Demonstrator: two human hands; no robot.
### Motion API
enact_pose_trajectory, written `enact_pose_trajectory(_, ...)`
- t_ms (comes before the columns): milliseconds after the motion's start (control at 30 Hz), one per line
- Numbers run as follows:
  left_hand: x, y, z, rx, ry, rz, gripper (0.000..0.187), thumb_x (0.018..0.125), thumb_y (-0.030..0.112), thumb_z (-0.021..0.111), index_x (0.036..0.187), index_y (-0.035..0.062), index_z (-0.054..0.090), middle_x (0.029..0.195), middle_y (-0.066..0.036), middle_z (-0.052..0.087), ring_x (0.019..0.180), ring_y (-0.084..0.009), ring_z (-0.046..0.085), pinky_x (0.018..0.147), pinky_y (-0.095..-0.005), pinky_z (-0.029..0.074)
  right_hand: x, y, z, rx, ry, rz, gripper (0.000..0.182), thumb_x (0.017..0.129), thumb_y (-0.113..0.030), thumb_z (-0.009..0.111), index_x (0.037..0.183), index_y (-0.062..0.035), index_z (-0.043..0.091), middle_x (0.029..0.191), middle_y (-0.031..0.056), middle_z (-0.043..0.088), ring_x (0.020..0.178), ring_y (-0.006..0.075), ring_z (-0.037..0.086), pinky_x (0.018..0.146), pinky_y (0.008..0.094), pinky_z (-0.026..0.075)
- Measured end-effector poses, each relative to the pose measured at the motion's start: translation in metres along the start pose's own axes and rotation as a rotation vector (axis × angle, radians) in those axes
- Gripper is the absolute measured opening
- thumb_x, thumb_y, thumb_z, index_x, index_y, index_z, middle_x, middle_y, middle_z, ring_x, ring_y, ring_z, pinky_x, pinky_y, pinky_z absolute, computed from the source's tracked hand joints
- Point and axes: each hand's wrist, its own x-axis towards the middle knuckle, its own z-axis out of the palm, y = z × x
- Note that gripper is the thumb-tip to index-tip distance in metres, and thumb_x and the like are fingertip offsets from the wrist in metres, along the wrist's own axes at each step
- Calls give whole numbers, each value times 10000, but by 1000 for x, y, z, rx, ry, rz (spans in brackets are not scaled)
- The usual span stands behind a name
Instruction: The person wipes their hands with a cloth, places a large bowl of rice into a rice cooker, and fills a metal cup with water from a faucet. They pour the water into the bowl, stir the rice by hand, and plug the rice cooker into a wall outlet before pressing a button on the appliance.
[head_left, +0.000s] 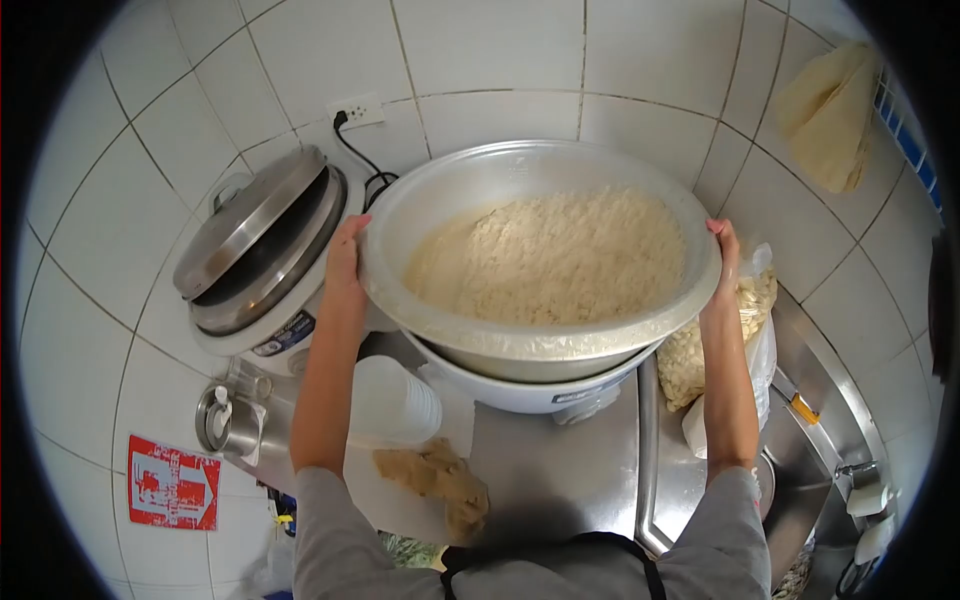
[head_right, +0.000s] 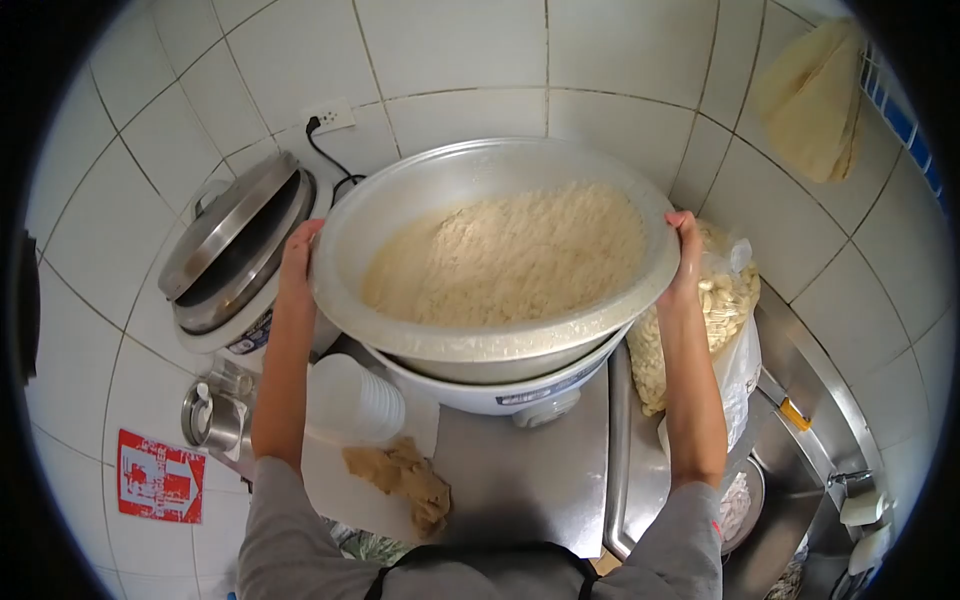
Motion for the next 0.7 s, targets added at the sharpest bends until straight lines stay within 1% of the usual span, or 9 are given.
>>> enact_pose_trajectory(67,-5,-3,7,46,90,49,501,730,142,569,1181,1,402,1057,-139,538,843,-224,571,747,-308,469,9,0,-4,-15,20,-44,177,755,-266,519,766,-91,537,718,19,514,693,160,499,666,299,435)
enact_pose_trajectory(100,-7,-4,13,87,153,105,675,715,104,587,1307,-6,282,1160,-166,484,893,-233,559,756,-300,464,15,-10,-2,17,55,64,181,766,-260,513,782,-83,545,845,36,537,803,171,508,737,300,426)
enact_pose_trajectory(133,-14,-4,14,94,154,89,675,715,104,587,1307,-6,282,1160,-166,484,893,-233,559,756,-300,464,12,-14,-6,46,104,179,187,777,-255,508,799,-75,553,971,53,559,912,182,516,808,301,417)
enact_pose_trajectory(167,-21,-5,16,150,76,26,770,701,76,583,1342,6,160,1230,-181,409,955,-243,531,767,-297,459,6,-14,-13,35,117,184,187,777,-255,508,799,-75,553,971,53,559,912,182,516,808,301,417)
enact_pose_trajectory(200,-23,-3,18,199,1,-14,876,688,48,579,1377,17,39,1300,-197,335,1017,-254,502,778,-294,454,6,-10,-14,-74,110,72,205,792,-243,491,850,-58,557,1125,53,436,1043,186,403,880,296,343)
enact_pose_trajectory(267,-17,-15,7,252,32,36,865,681,27,567,1376,14,52,1307,-197,325,1031,-245,494,783,-298,451,6,4,-15,-272,92,-139,256,824,-220,458,952,-25,565,1432,52,190,1305,195,178,1025,285,196)
enact_pose_trajectory(400,-22,-25,4,339,9,104,835,681,-1,520,1375,6,56,1324,-197,308,1057,-230,479,797,-296,440,9,18,-26,-447,76,-192,341,827,-170,445,1120,-5,507,1394,96,271,1271,201,252,1003,277,222)
enact_pose_trajectory(467,-16,-34,-3,393,23,123,818,689,-3,507,1375,6,62,1321,-193,317,1049,-225,484,798,-291,436,12,23,-31,-497,79,-100,484,800,-101,449,1269,-1,382,1369,152,300,1240,211,306,974,270,262)
enact_pose_trajectory(700,-12,-44,-10,502,26,237,746,697,1,474,1359,-31,130,1269,-209,385,990,-216,515,800,-278,427,8,28,-26,-608,-4,-151,602,772,-42,465,1342,-44,272,1329,162,346,1141,198,414,919,271,340)
